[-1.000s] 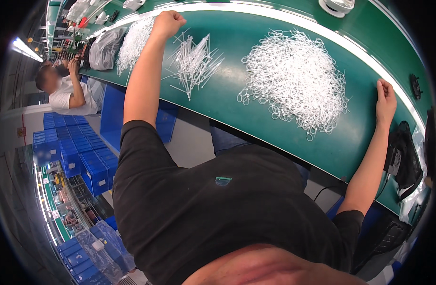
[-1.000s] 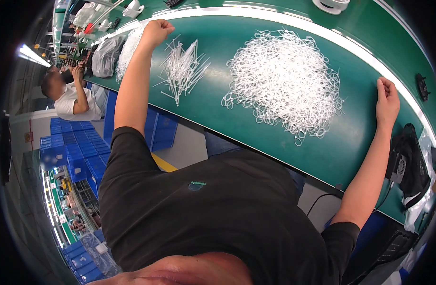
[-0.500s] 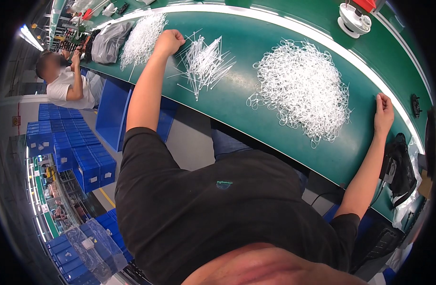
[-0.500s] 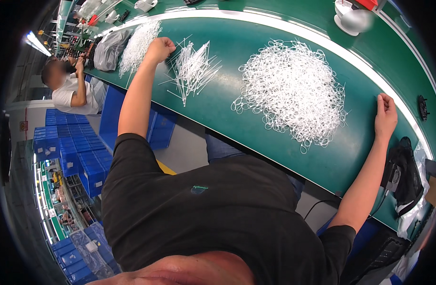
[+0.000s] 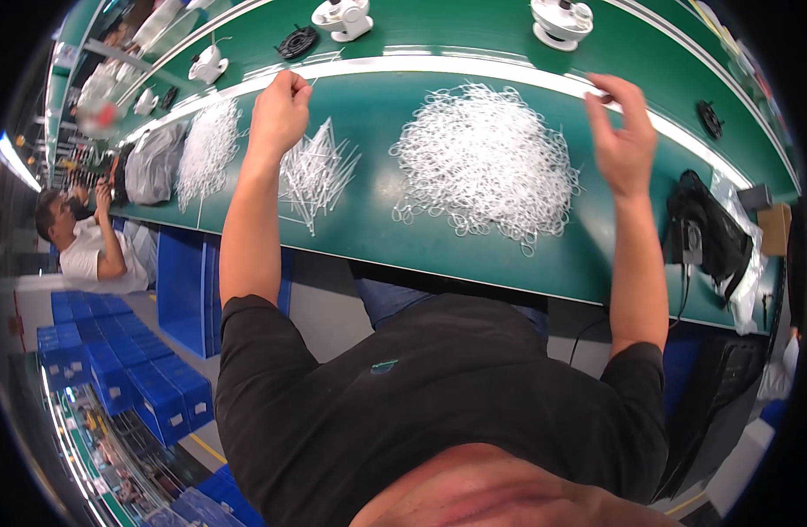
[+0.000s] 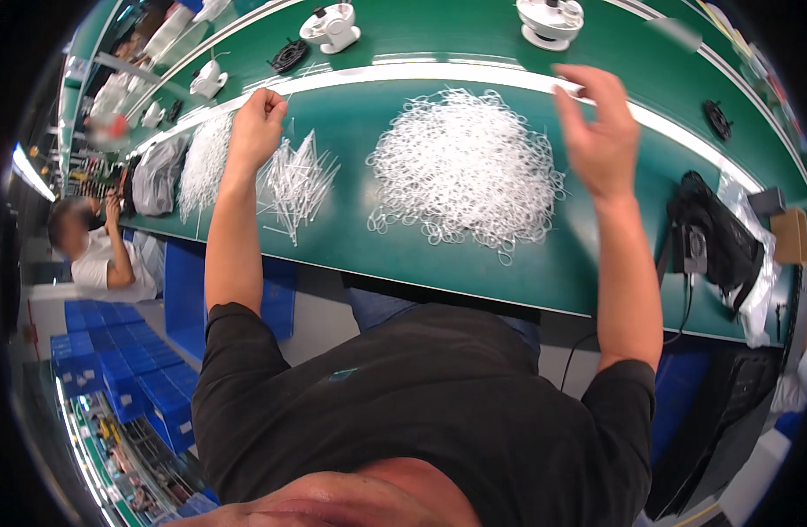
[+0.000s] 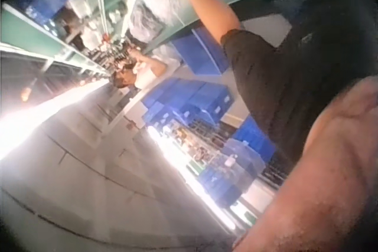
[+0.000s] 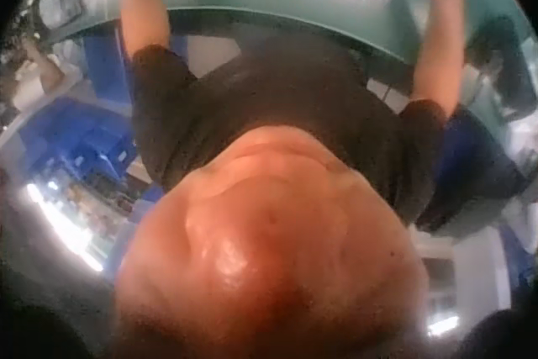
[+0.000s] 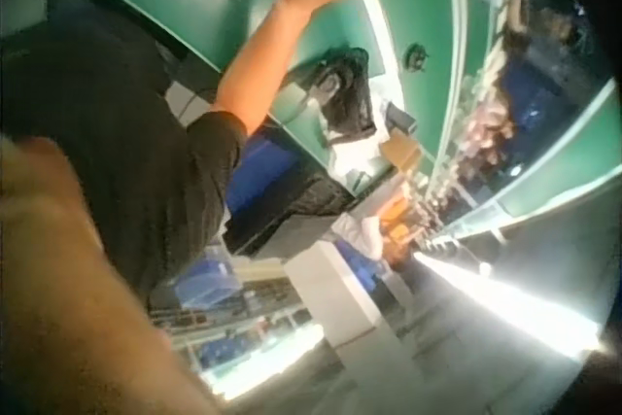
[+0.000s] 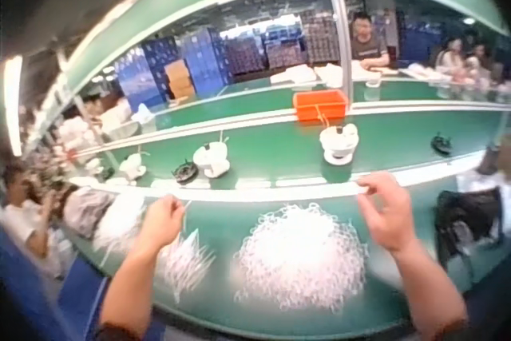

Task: The person repeatedly picks up white zip ties and small white plastic components from a green workbench. They insert the zip ties into the components and manipulate them by hand, then place the assembled units back onto the table. The process is repetitive and involves handling small parts one at a time.

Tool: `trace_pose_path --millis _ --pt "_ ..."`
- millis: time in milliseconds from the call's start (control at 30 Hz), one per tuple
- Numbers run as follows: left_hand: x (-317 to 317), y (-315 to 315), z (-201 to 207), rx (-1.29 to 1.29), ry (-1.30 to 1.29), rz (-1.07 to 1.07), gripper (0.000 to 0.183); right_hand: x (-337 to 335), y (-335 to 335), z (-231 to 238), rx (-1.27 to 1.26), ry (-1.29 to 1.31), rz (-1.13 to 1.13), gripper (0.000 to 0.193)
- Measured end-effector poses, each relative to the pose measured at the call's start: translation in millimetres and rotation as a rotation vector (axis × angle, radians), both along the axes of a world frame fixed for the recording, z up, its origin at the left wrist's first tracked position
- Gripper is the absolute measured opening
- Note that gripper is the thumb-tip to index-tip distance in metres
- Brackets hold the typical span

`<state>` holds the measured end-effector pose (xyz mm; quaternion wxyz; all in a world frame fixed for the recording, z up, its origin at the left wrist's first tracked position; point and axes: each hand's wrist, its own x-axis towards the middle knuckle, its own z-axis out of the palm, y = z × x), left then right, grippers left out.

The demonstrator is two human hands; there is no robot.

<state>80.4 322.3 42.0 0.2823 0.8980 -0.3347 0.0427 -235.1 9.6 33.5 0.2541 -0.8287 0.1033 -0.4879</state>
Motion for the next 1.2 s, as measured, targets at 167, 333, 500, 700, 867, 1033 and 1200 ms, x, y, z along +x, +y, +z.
trace_pose_path --millis 167,333,500,700,867,1033,1200 --pt "-75.9 -51.3 2.9 -0.034 0.229 -0.361 0.015 31.2 61.1 15.0 -0.345 0.055 0.148 0.038" --pt "-136.9 -80.3 1.0 -0.037 0.405 -0.658 0.01 32.5 68.3 3.4 -0.57 0.156 0.172 0.025" --pt "-135.3 -90.2 -7.4 -0.083 0.614 -0.666 0.012 27.1 66.5 -11.9 -0.415 0.201 0.219 0.015" --pt "-139.5 -102.1 -21.8 -0.552 0.893 -0.545 0.02 40.7 73.1 -23.0 0.81 0.183 0.409 0.018" --pt "-136.1 -112.0 -40.1 -0.711 0.935 -0.535 0.02 45.6 78.7 -28.2 1.066 0.289 0.503 0.017" --pt "-136.5 -114.6 -48.3 -0.924 0.993 -0.49 0.018 51.0 80.6 -33.8 0.877 0.287 0.467 0.019" --pt "-131.9 -112.1 -50.1 -1.03 0.973 -0.444 0.014 56.0 86.0 -29.4 0.619 0.201 0.297 0.018"
